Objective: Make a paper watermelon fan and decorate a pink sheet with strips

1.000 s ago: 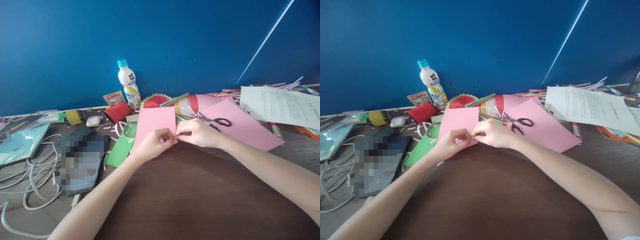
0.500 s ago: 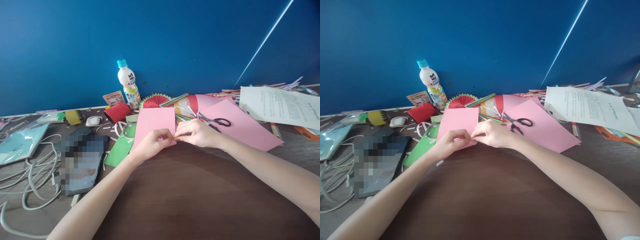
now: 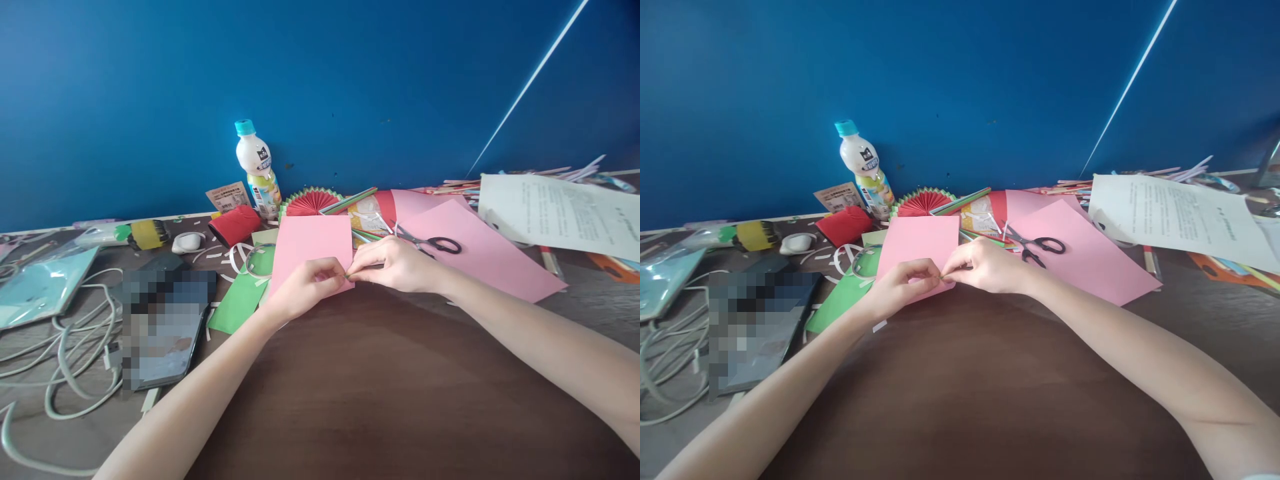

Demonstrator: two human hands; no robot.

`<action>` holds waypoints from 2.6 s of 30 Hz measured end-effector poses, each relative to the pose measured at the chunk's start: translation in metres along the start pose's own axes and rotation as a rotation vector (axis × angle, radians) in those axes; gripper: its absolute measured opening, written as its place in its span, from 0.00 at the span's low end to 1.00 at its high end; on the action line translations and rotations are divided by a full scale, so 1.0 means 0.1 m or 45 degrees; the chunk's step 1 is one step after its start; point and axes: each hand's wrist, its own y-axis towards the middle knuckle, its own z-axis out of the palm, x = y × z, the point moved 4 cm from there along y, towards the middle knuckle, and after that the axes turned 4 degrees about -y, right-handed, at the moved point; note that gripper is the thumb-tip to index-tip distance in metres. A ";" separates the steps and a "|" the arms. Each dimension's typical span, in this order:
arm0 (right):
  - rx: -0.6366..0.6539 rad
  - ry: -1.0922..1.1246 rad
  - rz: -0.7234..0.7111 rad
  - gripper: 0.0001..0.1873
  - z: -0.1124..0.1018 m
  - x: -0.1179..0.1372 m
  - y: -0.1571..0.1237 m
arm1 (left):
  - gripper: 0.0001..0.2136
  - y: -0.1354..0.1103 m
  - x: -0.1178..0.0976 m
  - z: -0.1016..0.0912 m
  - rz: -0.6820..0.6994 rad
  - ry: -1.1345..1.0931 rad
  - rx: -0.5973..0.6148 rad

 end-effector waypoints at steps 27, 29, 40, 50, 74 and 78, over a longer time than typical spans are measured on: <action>-0.039 0.548 0.277 0.09 -0.11 -0.24 -0.01 | 0.08 0.01 0.04 -0.05 0.030 -0.010 -0.059; -0.122 0.530 0.306 0.11 -0.18 -0.30 -0.01 | 0.07 0.01 0.03 -0.03 0.023 0.068 -0.057; -0.594 0.217 0.408 0.08 -0.54 -0.66 -0.06 | 0.06 -0.10 -0.14 0.30 0.217 0.788 -0.024; -0.516 0.313 0.534 0.08 -0.49 -0.83 -0.06 | 0.12 -0.16 -0.15 0.48 0.447 1.308 0.098; -0.445 -0.312 0.408 0.08 -0.18 -1.12 0.14 | 0.15 -0.14 0.00 0.59 0.522 1.169 -0.015; -0.427 -0.318 0.392 0.10 -0.17 -1.09 0.16 | 0.15 -0.14 -0.01 0.59 0.518 1.193 -0.010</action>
